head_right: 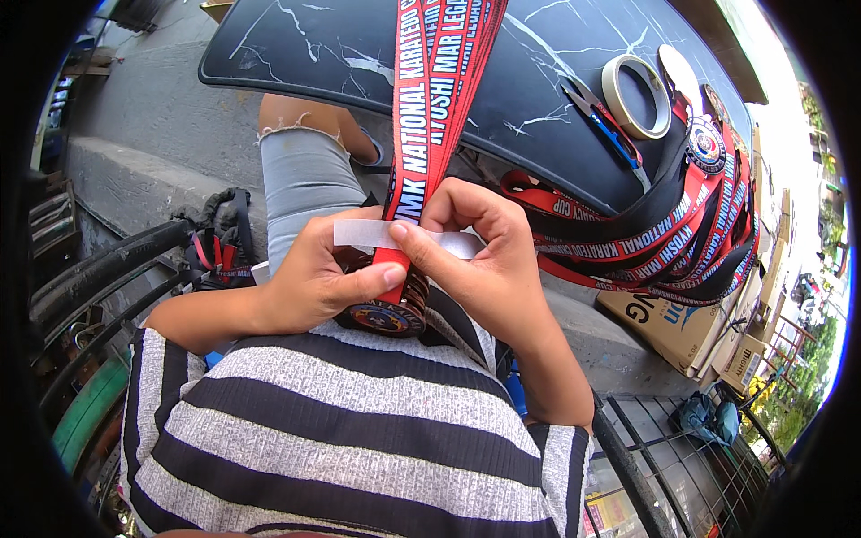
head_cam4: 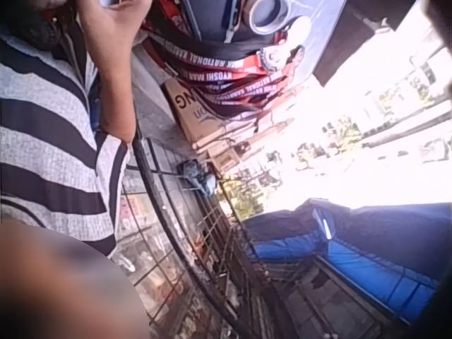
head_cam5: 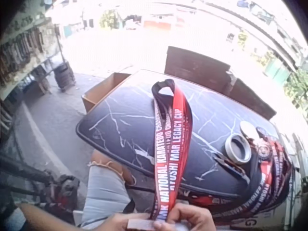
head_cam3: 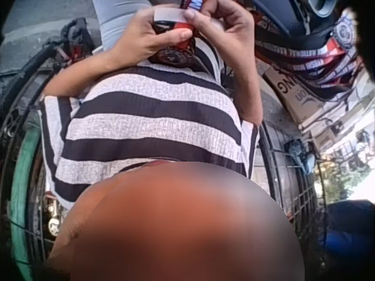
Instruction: The person assembles medals by attaching red lanyards to metal medallions and securing them with white tape. They handle multiple lanyards and medallions, using tape to fasten the connections and place the finished items on a nearby table.
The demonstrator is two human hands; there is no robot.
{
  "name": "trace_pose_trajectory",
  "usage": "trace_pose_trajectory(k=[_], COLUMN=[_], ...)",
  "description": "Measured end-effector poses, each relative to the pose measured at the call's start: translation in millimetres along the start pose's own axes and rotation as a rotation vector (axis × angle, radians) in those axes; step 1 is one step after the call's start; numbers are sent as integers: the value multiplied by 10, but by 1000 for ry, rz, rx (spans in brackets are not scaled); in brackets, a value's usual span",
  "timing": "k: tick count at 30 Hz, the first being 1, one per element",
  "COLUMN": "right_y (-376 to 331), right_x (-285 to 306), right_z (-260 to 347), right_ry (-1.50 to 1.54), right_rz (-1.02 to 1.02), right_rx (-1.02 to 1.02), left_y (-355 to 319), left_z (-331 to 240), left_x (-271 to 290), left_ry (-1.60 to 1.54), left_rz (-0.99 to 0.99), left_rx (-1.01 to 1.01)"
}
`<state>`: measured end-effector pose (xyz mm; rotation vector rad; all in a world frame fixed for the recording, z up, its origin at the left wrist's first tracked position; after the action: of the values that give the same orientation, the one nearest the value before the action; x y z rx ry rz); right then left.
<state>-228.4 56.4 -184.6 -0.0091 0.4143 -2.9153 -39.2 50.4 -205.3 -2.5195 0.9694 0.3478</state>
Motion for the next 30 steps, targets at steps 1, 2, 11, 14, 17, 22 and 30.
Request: trace_pose_trajectory(k=[1, 2, 11, 14, 17, 22, 30], right_y=[-8, -17, -98, -91, -90, -102, -124], right_x=[-6, -17, -78, -76, -85, -92, -47], right_z=[-3, -10, 6, 5, -13, -62, -82], right_ry=[-23, -23, -21, 12, 47, 99, 184], right_rz=[-14, -28, -97, -91, -96, -107, -45], right_rx=[16, 12, 18, -10, -31, -74, -117], left_y=[-3, -3, 18, 11, 4, -29, -19], left_z=[-8, -15, -57, -48, -23, 17, 45], left_x=[-4, -4, -2, 2, -1, 23, 16], left_ry=[29, 14, 98, 81, 119, 133, 127], left_rz=[12, 10, 3, 0, -28, -52, -113], left_rx=[-10, -37, -98, -62, -107, -82, -117])
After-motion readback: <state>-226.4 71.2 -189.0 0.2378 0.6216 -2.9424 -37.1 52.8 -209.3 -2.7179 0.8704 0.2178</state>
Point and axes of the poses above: each hand's wrist, its own y-axis towards the middle knuckle, its own x-axis out of the back of the hand, z = x × y, the point moved 1 cm from there along y, towards the middle knuckle, and after that the axes turned 2 degrees about z, right-handed, at the moved point
